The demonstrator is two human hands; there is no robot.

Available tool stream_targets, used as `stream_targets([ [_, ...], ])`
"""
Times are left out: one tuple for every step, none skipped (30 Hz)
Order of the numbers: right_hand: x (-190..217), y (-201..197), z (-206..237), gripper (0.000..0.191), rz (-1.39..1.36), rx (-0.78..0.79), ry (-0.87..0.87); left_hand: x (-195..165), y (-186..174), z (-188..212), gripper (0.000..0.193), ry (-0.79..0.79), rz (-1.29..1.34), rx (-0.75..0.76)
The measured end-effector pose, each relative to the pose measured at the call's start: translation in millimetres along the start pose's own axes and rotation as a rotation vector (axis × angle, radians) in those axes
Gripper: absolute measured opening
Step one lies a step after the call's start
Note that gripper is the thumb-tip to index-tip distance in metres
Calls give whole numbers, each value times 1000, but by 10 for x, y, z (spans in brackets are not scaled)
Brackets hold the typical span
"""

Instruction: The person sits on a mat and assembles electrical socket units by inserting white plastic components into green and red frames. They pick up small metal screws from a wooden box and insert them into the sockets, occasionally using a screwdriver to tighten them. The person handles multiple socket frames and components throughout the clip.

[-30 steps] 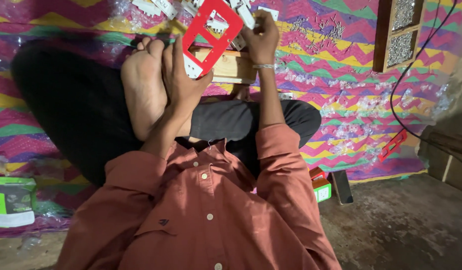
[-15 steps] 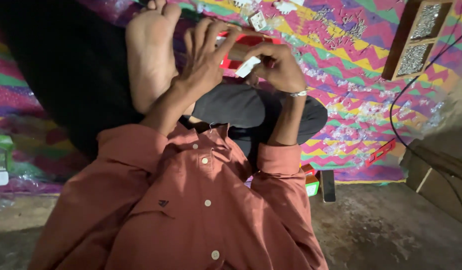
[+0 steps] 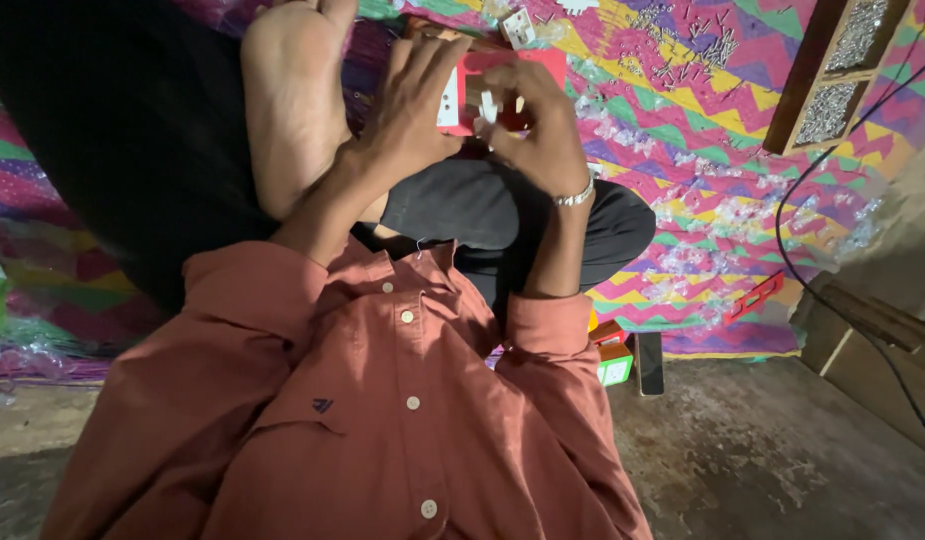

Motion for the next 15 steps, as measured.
stream_targets([
  [-1, 30, 41, 46, 62, -13, -64, 5, 7, 0, 106, -15, 10, 0],
  [-8, 68, 78, 49, 124, -26, -128, 10, 12, -2, 106, -28, 20, -1],
  [-20, 103, 111, 51, 185, -39, -193, 15, 15, -1, 105, -41, 29, -1],
  [-45, 131, 132, 52, 166, -66, -171, 12, 16, 2, 105, -31, 33, -9],
  [-72, 154, 142, 52, 146, -92, -146, 8, 17, 4, 104, -21, 39, -14],
  [-96, 170, 150, 52, 126, -121, -118, -3, 16, 9, 104, -11, 46, -18],
  [-119, 181, 150, 51, 133, -160, -62, -19, 14, 18, 102, -10, 35, -32],
  [-139, 189, 135, 50, 141, -204, -10, -30, 8, 20, 101, -4, 22, -50],
  [-152, 197, 114, 49, 150, -249, 37, -37, 5, 13, 100, 7, 7, -72],
  [-147, 221, 91, 48, 184, -307, 4, -44, 0, 8, 97, 22, -5, -88],
  [-135, 255, 71, 46, 219, -359, -27, -50, -4, 8, 95, 31, -17, -105],
  [-115, 297, 56, 45, 251, -405, -56, -57, -5, 11, 93, 34, -28, -121],
  [-92, 356, 44, 44, 222, -361, -75, -59, -1, 16, 91, 16, -41, -99],
  [-63, 420, 41, 42, 191, -317, -92, -59, 2, 22, 90, -4, -54, -76],
  [-33, 473, 46, 41, 161, -275, -108, -59, 5, 28, 88, -21, -66, -52],
])
Point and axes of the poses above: each hand's wrist, its own z-axis away from the middle knuckle, its own y-axis out of the palm, x = y × z, the point moved 1 cm from there along -z, towards the middle knuckle, and after that the axes turned 11 degrees about -z, right-handed, at the moved point
